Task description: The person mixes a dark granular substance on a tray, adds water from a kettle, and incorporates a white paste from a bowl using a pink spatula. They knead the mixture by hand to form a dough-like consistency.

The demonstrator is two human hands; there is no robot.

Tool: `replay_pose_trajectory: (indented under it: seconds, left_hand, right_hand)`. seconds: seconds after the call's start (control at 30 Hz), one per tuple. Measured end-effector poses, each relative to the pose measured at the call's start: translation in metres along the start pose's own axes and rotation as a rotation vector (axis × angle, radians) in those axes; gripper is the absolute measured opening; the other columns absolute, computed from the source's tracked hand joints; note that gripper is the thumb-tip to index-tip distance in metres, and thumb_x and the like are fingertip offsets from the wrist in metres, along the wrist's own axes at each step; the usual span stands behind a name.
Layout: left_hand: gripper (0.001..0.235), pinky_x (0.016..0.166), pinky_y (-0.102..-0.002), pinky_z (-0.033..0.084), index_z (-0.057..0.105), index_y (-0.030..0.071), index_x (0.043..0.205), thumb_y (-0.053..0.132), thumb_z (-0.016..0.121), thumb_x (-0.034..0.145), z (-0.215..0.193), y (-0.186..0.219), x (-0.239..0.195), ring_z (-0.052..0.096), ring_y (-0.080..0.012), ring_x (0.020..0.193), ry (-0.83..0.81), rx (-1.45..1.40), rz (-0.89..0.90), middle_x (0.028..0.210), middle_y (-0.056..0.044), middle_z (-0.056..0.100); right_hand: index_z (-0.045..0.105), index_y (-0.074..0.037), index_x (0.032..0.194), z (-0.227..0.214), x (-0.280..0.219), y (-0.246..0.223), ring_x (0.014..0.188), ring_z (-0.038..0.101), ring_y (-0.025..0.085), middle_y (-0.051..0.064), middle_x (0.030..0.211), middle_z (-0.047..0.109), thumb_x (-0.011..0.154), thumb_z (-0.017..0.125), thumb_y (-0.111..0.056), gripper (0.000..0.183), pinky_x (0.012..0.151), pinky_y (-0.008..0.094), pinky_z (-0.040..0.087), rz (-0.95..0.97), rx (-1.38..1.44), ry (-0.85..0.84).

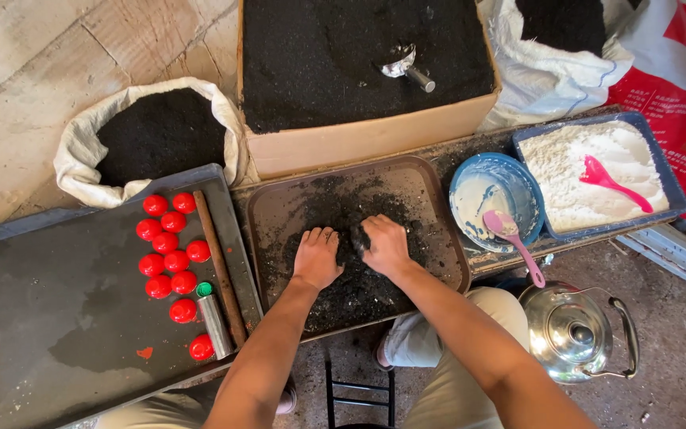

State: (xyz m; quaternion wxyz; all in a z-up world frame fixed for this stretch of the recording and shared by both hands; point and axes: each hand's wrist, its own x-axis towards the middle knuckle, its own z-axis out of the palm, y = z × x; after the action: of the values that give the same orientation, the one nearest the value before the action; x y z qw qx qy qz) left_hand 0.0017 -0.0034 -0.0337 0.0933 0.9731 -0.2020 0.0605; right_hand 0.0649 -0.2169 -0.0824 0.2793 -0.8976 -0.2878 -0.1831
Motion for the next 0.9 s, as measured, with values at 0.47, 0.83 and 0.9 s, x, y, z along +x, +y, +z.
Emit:
replay_pose_trajectory:
  seconds: [0.47,0.83,0.9]
  left_hand:
    - [0.094,0.128,-0.056,0.003,0.016,-0.008,0.159,0.032,0.066,0.091,-0.111,0.045,-0.016,-0.006,-0.0469,0.157,-0.343,-0.394,-0.613,0.167,-0.031,0.004]
    - [0.074,0.126,-0.051,0.026,0.036,-0.009,0.148,0.008,0.071,0.086,-0.040,0.039,-0.010,0.034,-0.0390,0.145,0.002,-0.386,-0.405,0.145,-0.025,0.041]
    - [0.065,0.117,-0.047,0.038,0.046,-0.003,0.142,0.010,0.072,0.084,-0.041,0.032,-0.003,0.042,-0.0320,0.135,0.022,-0.349,-0.359,0.135,-0.017,0.044]
  right_hand:
    - [0.031,-0.007,0.157,-0.160,0.034,-0.068,0.148,0.001,0.061,0.031,0.164,0.018,0.093,0.033,-0.073,0.092,0.108,0.082,0.014,0.317,0.424,-0.338]
    - [0.039,-0.004,0.154,-0.074,0.015,-0.081,0.137,0.046,0.042,0.022,0.146,0.046,0.078,0.079,-0.004,0.087,0.113,0.059,0.035,0.326,0.015,-0.413]
    - [0.055,-0.002,0.138,-0.054,0.009,-0.064,0.116,0.055,0.035,0.018,0.125,0.056,0.066,0.088,-0.017,0.080,0.099,0.048,0.045,0.193,-0.137,-0.326]
